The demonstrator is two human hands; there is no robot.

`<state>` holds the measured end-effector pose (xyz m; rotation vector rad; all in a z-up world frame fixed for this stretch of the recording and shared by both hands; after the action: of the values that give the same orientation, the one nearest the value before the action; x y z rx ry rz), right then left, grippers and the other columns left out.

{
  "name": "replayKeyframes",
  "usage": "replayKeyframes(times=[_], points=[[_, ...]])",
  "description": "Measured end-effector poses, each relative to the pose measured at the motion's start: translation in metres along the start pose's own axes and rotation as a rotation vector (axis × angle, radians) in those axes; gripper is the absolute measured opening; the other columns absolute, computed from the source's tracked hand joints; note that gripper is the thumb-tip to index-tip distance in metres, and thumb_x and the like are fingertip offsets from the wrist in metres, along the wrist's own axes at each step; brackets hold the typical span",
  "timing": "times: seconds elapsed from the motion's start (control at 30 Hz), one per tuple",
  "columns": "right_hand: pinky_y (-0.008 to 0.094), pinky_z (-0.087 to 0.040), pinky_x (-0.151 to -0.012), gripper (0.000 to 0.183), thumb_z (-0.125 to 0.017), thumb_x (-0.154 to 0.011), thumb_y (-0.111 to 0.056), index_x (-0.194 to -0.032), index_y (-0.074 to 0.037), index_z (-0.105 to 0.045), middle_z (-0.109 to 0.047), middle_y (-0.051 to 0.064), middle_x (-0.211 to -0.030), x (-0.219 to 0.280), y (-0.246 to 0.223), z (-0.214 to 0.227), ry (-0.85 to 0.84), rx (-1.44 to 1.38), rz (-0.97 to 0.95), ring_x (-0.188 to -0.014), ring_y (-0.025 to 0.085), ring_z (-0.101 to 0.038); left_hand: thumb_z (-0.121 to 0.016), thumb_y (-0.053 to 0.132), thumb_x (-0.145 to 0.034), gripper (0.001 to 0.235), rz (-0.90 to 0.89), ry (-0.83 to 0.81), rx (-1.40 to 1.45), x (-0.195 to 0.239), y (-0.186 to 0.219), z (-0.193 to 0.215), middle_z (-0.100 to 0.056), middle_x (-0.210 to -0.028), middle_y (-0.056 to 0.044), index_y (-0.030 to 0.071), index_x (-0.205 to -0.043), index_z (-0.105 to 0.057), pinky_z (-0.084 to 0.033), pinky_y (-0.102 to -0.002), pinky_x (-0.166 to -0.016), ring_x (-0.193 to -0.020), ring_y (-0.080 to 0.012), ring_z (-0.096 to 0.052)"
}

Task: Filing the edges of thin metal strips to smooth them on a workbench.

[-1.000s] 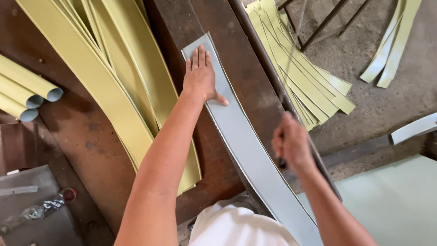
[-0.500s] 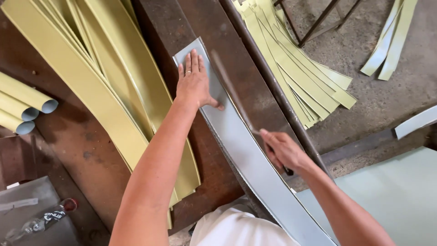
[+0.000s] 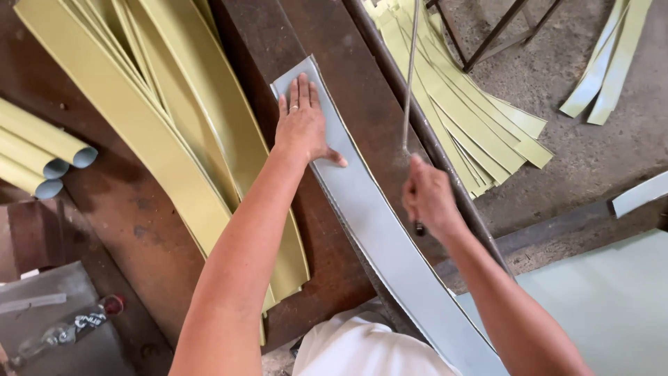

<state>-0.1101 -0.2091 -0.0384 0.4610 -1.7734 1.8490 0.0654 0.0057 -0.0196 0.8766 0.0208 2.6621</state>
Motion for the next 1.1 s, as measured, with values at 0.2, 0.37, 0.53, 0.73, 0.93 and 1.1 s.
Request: replayKeyframes(times=[0.2, 0.37, 0.53, 0.73, 0.93, 1.1], points=[[0.029, -0.038, -0.037, 0.052, -0.039, -0.102, -0.057, -0.077, -0.014, -0.055, -0.048, -0.003, -0.054, 0.021, -0.035, -0.017, -0.12, 0.25, -0.265, -0.041, 0.01, -0.043, -0.096, 0.071, -0.035, 0.176, -0.016, -0.021, -0.005, -0.001, -0.004, -0.002, 0.007, -0.169, -0.025, -0.008, -0.159, 0.002, -0.008, -0.05, -0.128, -0.158, -0.0361, 0.004], [0.028, -0.04, -0.038, 0.061, -0.035, -0.103, -0.059, -0.072, -0.009, -0.052, -0.045, 0.001, -0.05, 0.009, -0.017, -0.026, -0.128, 0.274, -0.154, -0.039, 0.013, -0.041, -0.095, 0.071, -0.036, 0.175, -0.018, 0.036, 0.012, -0.001, -0.004, -0.003, 0.008, -0.169, -0.024, -0.008, -0.159, 0.002, -0.007, -0.049, -0.128, -0.158, -0.0342, 0.004], [0.031, -0.038, -0.04, 0.052, -0.042, -0.102, -0.057, -0.077, -0.014, -0.057, -0.047, -0.002, -0.054, 0.015, -0.027, -0.021, -0.095, 0.407, -0.305, -0.043, 0.011, -0.042, -0.096, 0.07, -0.038, 0.174, -0.03, -0.011, 0.001, 0.002, -0.002, 0.003, 0.008, -0.17, -0.025, -0.008, -0.159, 0.001, -0.007, -0.05, -0.128, -0.159, -0.0359, 0.004], [0.034, -0.045, -0.042, 0.061, -0.048, -0.101, -0.056, -0.074, -0.002, -0.054, -0.052, 0.001, -0.053, 0.021, -0.009, -0.026, -0.101, 0.549, -0.143, -0.042, 0.014, -0.053, -0.097, 0.068, -0.038, 0.174, -0.06, 0.047, 0.014, -0.004, -0.005, -0.004, 0.007, -0.17, -0.023, -0.007, -0.16, 0.003, -0.008, -0.051, -0.128, -0.159, -0.0356, 0.003], [0.046, -0.053, -0.061, 0.066, -0.071, -0.079, -0.066, -0.092, -0.002, -0.064, -0.068, 0.018, -0.07, 0.14, 0.055, 0.045, 0.295, 0.962, -0.124, -0.065, 0.033, -0.066, -0.096, 0.069, -0.038, 0.175, -0.077, 0.077, 0.042, -0.003, -0.01, -0.016, 0.007, -0.17, -0.022, -0.007, -0.16, 0.003, -0.005, -0.049, -0.129, -0.159, -0.0343, 0.005], [0.048, -0.055, -0.066, 0.073, -0.087, -0.065, -0.064, -0.082, 0.003, -0.063, -0.07, 0.023, -0.076, 0.195, 0.172, 0.085, 0.432, 0.989, -0.194, -0.07, 0.038, -0.069, -0.092, 0.069, -0.049, 0.162, -0.011, 0.159, 0.072, 0.025, -0.008, -0.022, 0.004, -0.171, -0.017, 0.001, -0.163, -0.001, -0.003, -0.046, -0.13, -0.159, -0.0297, 0.006]])
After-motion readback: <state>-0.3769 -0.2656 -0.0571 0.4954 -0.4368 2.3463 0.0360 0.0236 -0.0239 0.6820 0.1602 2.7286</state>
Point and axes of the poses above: each hand's wrist, its own x-axis away from the middle knuckle, its own z-axis out of the back of the hand, y = z × x, the point moved 3 cm from there along -x, towards the middle knuckle
